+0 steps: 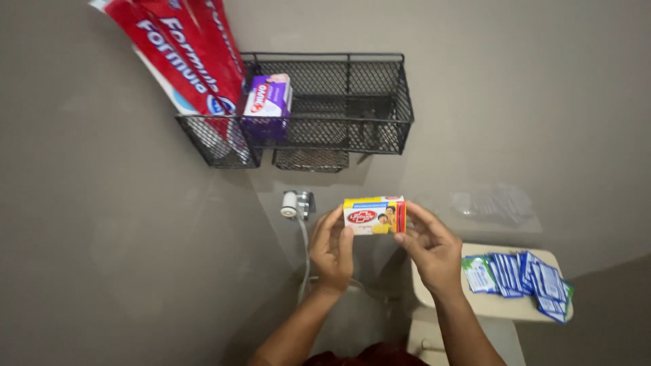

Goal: Organize various toiletries like toothpaste, toothbrushes, and soap into a wall-mounted wire basket.

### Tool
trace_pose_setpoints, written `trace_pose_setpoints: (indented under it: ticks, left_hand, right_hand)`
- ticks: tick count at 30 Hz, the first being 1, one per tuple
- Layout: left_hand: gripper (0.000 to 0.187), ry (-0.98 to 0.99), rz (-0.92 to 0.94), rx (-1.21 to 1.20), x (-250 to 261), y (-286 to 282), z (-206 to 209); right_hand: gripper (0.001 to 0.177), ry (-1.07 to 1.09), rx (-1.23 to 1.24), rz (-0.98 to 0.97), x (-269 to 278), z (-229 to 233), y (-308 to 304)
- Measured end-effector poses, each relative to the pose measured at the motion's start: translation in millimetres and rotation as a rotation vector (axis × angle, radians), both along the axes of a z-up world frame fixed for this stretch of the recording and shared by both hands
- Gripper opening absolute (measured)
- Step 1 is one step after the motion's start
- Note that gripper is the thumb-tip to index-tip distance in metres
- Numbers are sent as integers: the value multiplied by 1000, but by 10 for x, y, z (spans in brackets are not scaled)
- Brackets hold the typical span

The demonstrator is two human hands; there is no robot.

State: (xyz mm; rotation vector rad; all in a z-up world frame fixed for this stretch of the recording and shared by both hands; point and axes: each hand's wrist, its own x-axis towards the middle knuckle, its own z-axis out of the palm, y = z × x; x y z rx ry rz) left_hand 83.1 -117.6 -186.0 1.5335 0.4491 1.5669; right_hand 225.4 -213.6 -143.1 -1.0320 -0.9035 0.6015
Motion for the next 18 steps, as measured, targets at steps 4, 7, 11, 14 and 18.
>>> trace_pose_setpoints:
  ticks: [4, 7, 11, 14, 18]
  left_hand:
    - [36, 26, 50, 33, -128, 28, 96]
    - [36, -14, 27, 30, -198, 60, 186]
    - [35, -57, 67, 80, -275, 122, 319]
    - [36, -72, 27, 106, -361, 195, 448]
    - [37, -33, 156, 194, -426, 274, 593]
  right_hand:
    - [57, -8, 35, 6, -49, 36, 58]
    - [56, 18, 29, 22, -91, 96, 121]
    - [52, -37, 85, 38, -134, 177, 221]
    - [49, -77, 112, 46, -198, 357, 289]
    - [47, -109, 116, 8, -282, 526, 381]
